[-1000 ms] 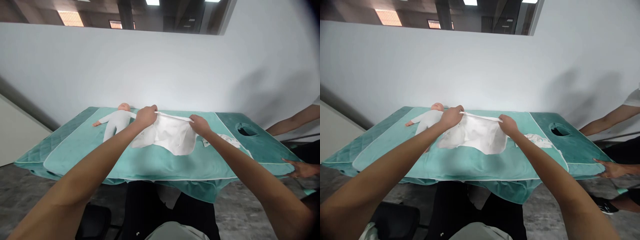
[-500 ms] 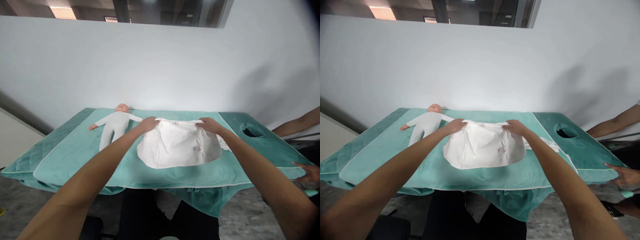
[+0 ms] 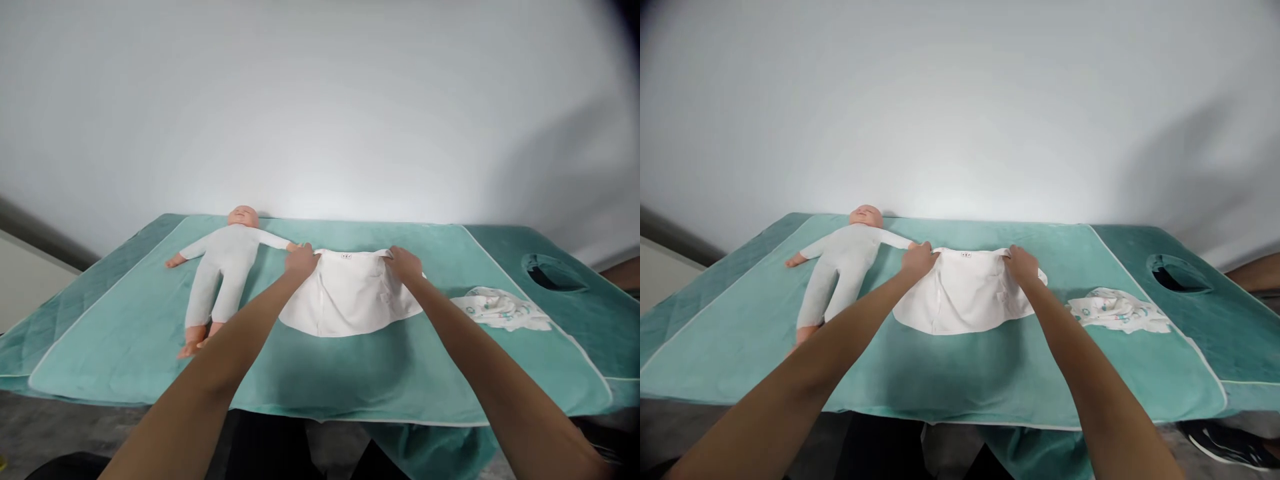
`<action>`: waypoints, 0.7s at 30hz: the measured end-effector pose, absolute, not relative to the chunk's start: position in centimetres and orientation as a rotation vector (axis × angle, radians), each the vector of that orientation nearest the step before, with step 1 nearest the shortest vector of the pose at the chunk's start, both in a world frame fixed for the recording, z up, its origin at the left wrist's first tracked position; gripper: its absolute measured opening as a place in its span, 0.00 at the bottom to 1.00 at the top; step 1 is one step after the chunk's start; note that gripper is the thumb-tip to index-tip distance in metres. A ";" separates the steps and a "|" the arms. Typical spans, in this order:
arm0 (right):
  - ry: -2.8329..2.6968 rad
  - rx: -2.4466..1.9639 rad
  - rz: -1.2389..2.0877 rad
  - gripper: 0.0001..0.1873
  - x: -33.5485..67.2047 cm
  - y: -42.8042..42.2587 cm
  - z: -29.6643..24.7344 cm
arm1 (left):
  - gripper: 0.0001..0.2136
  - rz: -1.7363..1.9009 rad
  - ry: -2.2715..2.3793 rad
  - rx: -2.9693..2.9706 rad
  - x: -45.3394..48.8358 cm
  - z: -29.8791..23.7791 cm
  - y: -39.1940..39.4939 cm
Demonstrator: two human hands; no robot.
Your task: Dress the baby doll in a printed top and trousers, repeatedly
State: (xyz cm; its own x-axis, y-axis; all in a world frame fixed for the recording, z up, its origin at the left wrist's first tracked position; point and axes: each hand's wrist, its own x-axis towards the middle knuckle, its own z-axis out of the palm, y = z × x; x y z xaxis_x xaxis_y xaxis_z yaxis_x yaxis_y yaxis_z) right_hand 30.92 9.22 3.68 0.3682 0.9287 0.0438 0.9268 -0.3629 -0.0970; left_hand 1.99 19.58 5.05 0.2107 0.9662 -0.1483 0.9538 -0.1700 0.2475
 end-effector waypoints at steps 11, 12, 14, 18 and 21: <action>-1.596 -2.511 -0.090 0.21 30.2 11.6 -2.9 | 0.27 0.029 1.692 2.006 0.6 3.8 20.5; -1.592 -2.504 -0.082 0.22 30.3 11.5 -3.3 | 0.27 0.027 1.654 1.997 -0.5 4.1 20.3; -1.612 -2.472 -0.069 0.25 30.5 11.1 -3.8 | 0.27 0.030 1.532 1.943 -3.0 4.6 20.1; -1.690 -2.358 -0.149 0.28 30.4 9.3 -4.1 | 0.22 0.150 1.328 1.808 -7.7 5.0 20.0; -1.720 -2.273 -0.245 0.27 29.9 7.1 -4.5 | 0.17 0.291 1.510 1.887 -9.6 4.5 20.2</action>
State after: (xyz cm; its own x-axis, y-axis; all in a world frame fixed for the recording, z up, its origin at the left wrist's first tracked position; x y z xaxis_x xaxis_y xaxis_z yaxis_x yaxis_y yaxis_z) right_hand 29.87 7.07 -4.45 0.2772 0.9127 0.3001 0.9602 -0.2525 -0.1189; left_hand -9.65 20.22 4.51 0.2973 0.9240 -0.2403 0.7689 -0.0826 0.6340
